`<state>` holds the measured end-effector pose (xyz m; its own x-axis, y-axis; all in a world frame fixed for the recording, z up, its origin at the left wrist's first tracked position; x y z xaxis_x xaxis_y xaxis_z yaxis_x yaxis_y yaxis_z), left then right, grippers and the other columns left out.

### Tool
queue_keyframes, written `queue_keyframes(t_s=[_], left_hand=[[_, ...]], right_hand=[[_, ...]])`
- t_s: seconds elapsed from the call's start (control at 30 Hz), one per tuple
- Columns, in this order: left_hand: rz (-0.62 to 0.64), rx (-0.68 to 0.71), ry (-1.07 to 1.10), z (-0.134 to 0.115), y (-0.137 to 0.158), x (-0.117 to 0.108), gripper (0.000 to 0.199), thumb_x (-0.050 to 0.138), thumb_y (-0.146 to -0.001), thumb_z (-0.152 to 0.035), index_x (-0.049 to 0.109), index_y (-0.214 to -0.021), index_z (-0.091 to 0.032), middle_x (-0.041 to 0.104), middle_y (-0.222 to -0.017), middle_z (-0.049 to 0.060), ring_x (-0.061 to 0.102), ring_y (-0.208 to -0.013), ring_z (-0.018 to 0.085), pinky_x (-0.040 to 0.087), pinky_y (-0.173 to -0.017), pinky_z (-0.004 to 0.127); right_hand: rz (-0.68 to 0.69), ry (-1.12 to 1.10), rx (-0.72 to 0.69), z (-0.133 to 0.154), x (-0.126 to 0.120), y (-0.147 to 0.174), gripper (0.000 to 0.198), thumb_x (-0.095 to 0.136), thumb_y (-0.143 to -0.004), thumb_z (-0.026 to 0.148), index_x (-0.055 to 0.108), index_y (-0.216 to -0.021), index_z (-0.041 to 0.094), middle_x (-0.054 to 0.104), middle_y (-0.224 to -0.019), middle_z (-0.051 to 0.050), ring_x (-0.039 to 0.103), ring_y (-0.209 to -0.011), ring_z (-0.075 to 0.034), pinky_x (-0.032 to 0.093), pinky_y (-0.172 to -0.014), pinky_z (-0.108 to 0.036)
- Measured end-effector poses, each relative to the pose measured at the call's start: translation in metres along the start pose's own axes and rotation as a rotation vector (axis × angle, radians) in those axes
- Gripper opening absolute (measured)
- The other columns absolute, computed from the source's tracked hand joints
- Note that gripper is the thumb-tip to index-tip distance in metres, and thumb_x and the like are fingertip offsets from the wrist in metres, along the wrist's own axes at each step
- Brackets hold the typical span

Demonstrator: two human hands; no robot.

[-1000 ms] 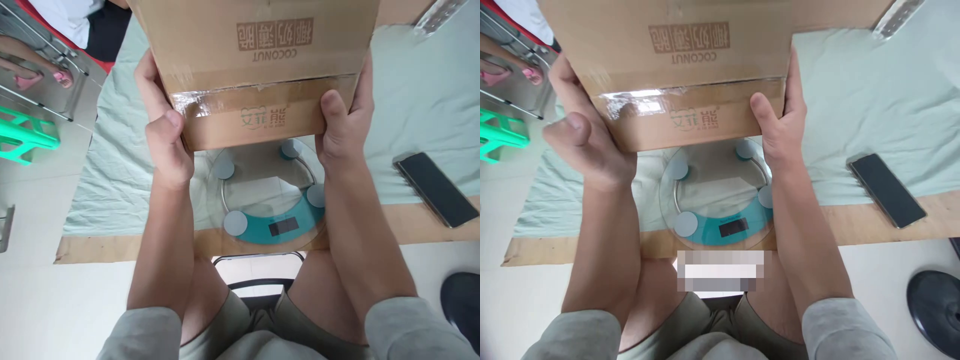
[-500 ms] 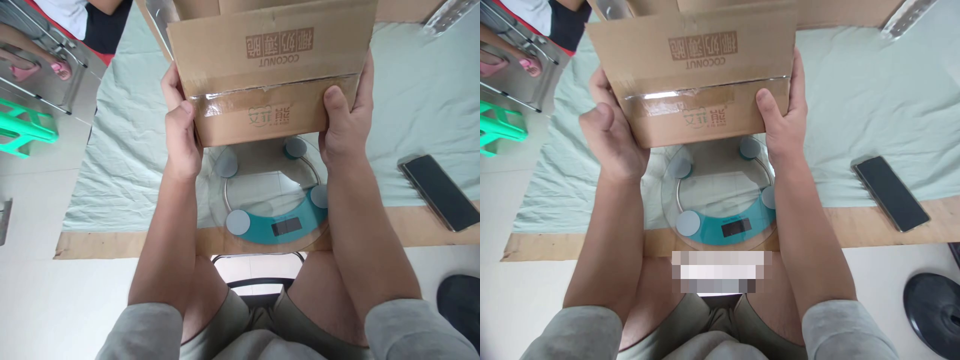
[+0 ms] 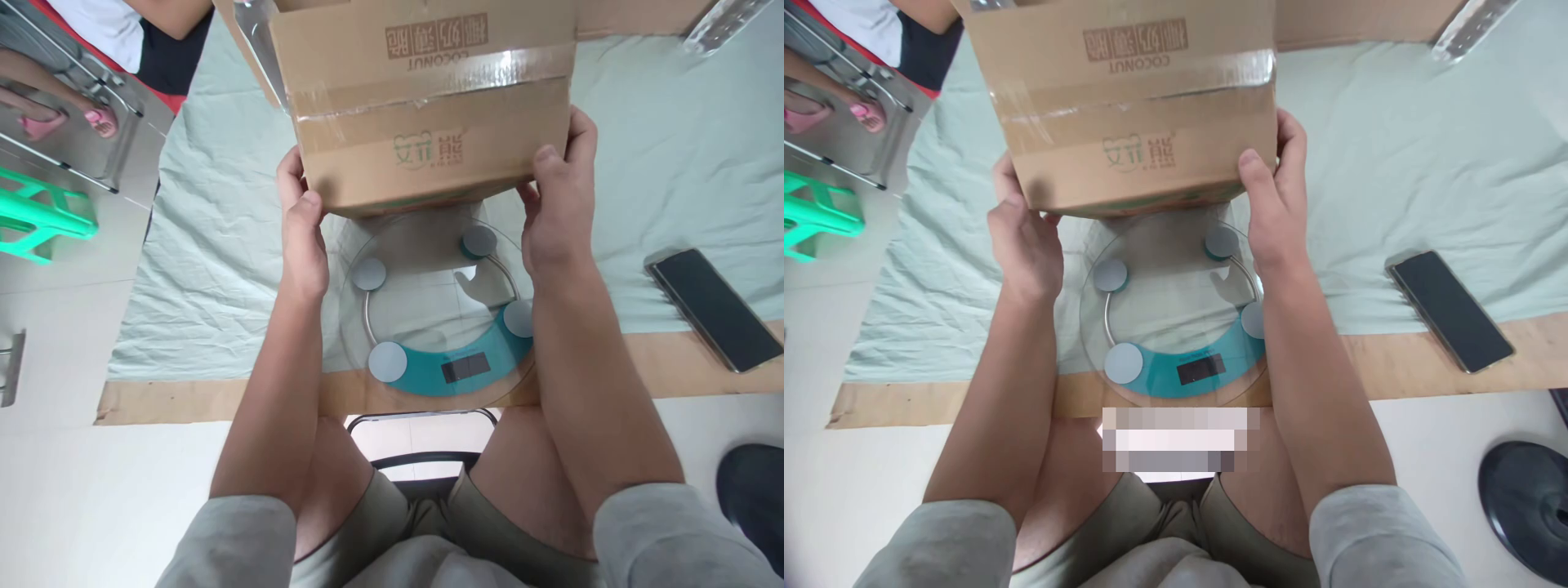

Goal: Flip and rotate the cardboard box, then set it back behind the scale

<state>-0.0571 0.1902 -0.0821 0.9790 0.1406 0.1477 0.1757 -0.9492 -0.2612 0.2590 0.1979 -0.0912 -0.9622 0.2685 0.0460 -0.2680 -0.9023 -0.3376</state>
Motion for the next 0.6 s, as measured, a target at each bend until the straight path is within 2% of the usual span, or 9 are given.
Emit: queue_keyframes(t_s=[0.1,0.2,0.3,0.43,0.5,0.6], left_hand=[[0.066,0.003,-0.009,0.003,0.003,0.0,0.087,0.088,-0.07,-0.09,0.066,-0.128,-0.029,0.068,-0.151,0.009,0.055,-0.152,0.035,0.054,-0.116,0.046],[0.096,-0.019,-0.043,0.008,0.004,0.0,0.08,0.086,-0.074,-0.088,0.065,-0.126,-0.031,0.065,-0.16,0.005,0.046,-0.165,0.035,0.048,-0.128,0.048],[0.152,-0.081,-0.024,0.018,0.002,-0.002,0.079,0.089,-0.071,-0.084,0.067,-0.127,-0.033,0.057,-0.175,0.001,0.032,-0.18,0.035,0.04,-0.141,0.05],[0.206,-0.24,-0.027,0.044,0.0,-0.006,0.089,0.096,-0.056,-0.087,0.073,-0.127,-0.039,0.046,-0.189,-0.001,0.014,-0.19,0.032,0.034,-0.15,0.054],[0.215,-0.274,-0.034,0.055,-0.001,-0.008,0.096,0.096,-0.054,-0.09,0.071,-0.132,-0.039,0.039,-0.194,-0.002,0.01,-0.191,0.032,0.029,-0.154,0.054],[0.232,-0.249,-0.013,0.063,-0.002,-0.01,0.106,0.095,-0.06,-0.091,0.063,-0.148,-0.04,0.037,-0.195,-0.002,0.014,-0.191,0.032,0.025,-0.155,0.053]], right_hand=[[0.045,-0.018,0.027,-0.005,0.003,-0.002,0.079,0.067,-0.077,0.055,0.043,-0.15,0.037,0.054,-0.174,0.0,0.053,-0.164,-0.022,0.043,-0.15,-0.048],[0.096,-0.013,-0.006,-0.014,0.009,-0.006,0.089,0.069,-0.075,0.064,0.038,-0.156,0.041,0.05,-0.18,0.002,0.048,-0.17,-0.021,0.042,-0.151,-0.046],[0.156,-0.025,-0.071,-0.022,0.011,-0.009,0.096,0.071,-0.078,0.071,0.037,-0.162,0.04,0.044,-0.187,0.002,0.041,-0.177,-0.019,0.035,-0.157,-0.045],[0.214,0.083,0.061,-0.042,0.001,-0.011,0.114,0.084,-0.074,0.067,0.031,-0.171,0.036,0.033,-0.194,-0.001,0.027,-0.186,-0.022,0.02,-0.162,-0.052],[0.241,0.121,0.11,-0.044,-0.005,-0.008,0.11,0.085,-0.078,0.063,0.034,-0.171,0.035,0.035,-0.193,-0.001,0.024,-0.188,-0.023,0.017,-0.163,-0.056],[0.26,0.13,0.155,-0.039,-0.009,-0.003,0.092,0.082,-0.088,0.056,0.041,-0.167,0.034,0.035,-0.192,0.0,0.03,-0.186,-0.025,0.023,-0.161,-0.06]])
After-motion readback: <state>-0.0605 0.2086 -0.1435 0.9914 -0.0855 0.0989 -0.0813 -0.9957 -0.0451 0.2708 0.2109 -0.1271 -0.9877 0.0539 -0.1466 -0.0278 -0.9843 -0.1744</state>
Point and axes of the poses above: each hand's wrist, its own y-axis away from the middle knuckle, its own x-axis out of the palm, z = x × y, the point moved 5 cm from there along -y, towards the middle knuckle
